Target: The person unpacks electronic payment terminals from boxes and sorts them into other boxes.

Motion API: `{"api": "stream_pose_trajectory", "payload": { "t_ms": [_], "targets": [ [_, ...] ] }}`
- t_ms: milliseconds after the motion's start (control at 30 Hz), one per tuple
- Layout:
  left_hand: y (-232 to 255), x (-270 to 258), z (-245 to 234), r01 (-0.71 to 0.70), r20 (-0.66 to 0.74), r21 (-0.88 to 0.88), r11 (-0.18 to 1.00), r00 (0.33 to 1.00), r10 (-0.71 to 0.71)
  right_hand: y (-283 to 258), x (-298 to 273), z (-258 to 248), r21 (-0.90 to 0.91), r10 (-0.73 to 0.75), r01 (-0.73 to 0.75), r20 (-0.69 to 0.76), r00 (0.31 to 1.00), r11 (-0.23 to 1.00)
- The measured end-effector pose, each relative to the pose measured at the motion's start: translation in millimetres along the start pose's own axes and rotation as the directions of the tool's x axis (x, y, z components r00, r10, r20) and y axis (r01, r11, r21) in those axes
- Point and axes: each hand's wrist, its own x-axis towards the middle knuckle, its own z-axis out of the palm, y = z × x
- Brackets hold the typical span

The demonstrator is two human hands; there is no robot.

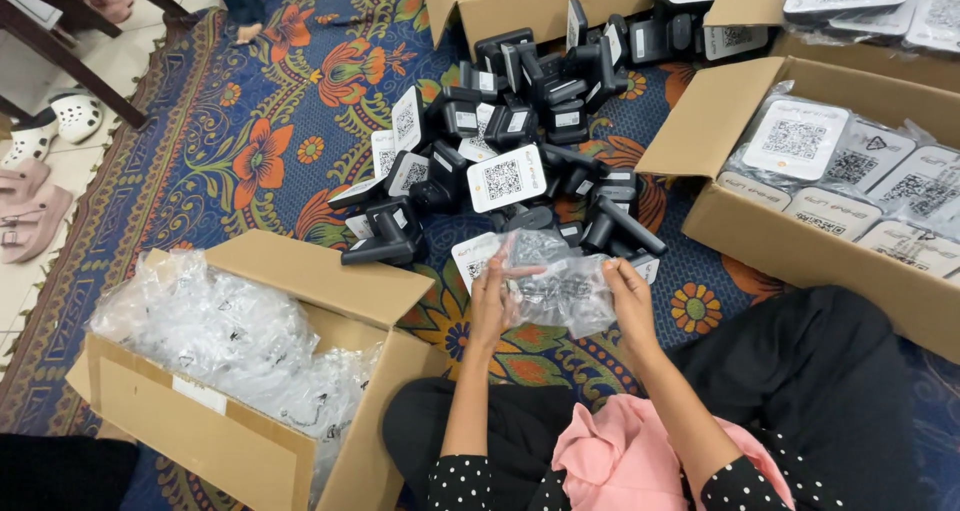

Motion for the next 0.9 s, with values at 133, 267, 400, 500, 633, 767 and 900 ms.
{"api": "stream_pose_trajectory", "payload": {
  "t_ms": [133, 267, 400, 500, 633, 767, 900],
  "targets": [
    [-16.4, 4.3, -4.1, -0.108, -0.018, 0.088, 0.99, 0.994, 0.11, -12.8, 38.2, -27.5, -0.023, -0.08, 0.079, -0.057, 0.995, 0.997],
    [7.4, 1.4, 12.1, 0.068, -0.189, 0.314, 0.947, 0.982, -0.007, -37.6, 73.3, -56.1, -0.045, -0.086, 0.082, -0.086, 0.993, 0.996],
    [-25.4, 8.0, 8.0, 0.08, -0.218, 0.148, 0.986, 0.975, -0.046, -71.3, 69.5, -50.7, 0.092, -0.026, 0.031, -0.052, 0.998, 0.995],
    [-25.7, 9.5, 19.5, 0.132, -0.285, -0.278, 0.951, 0.935, -0.213, -60.1, 56.7, -35.5, 0.213, 0.035, -0.027, -0.033, 0.999, 0.977],
    [-40.9, 6.3, 46.3, 0.061, -0.136, -0.428, 0.901, 0.982, -0.131, -3.9, 19.8, -19.4, 0.201, 0.141, -0.162, 0.113, 0.984, 0.966],
    [-108.2, 4.6, 34.0, 0.183, -0.098, -0.1, 0.978, 0.976, -0.192, 3.6, 0.2, -2.5, 0.005, 0.181, -0.182, 0.117, 0.977, 0.983],
    [-11.7, -22.8, 69.6, 0.136, -0.237, 0.833, 0.536, 0.964, 0.124, 11.7, 31.8, -28.3, -0.036, 0.063, -0.062, 0.027, 0.998, 0.997]
  ]
}}
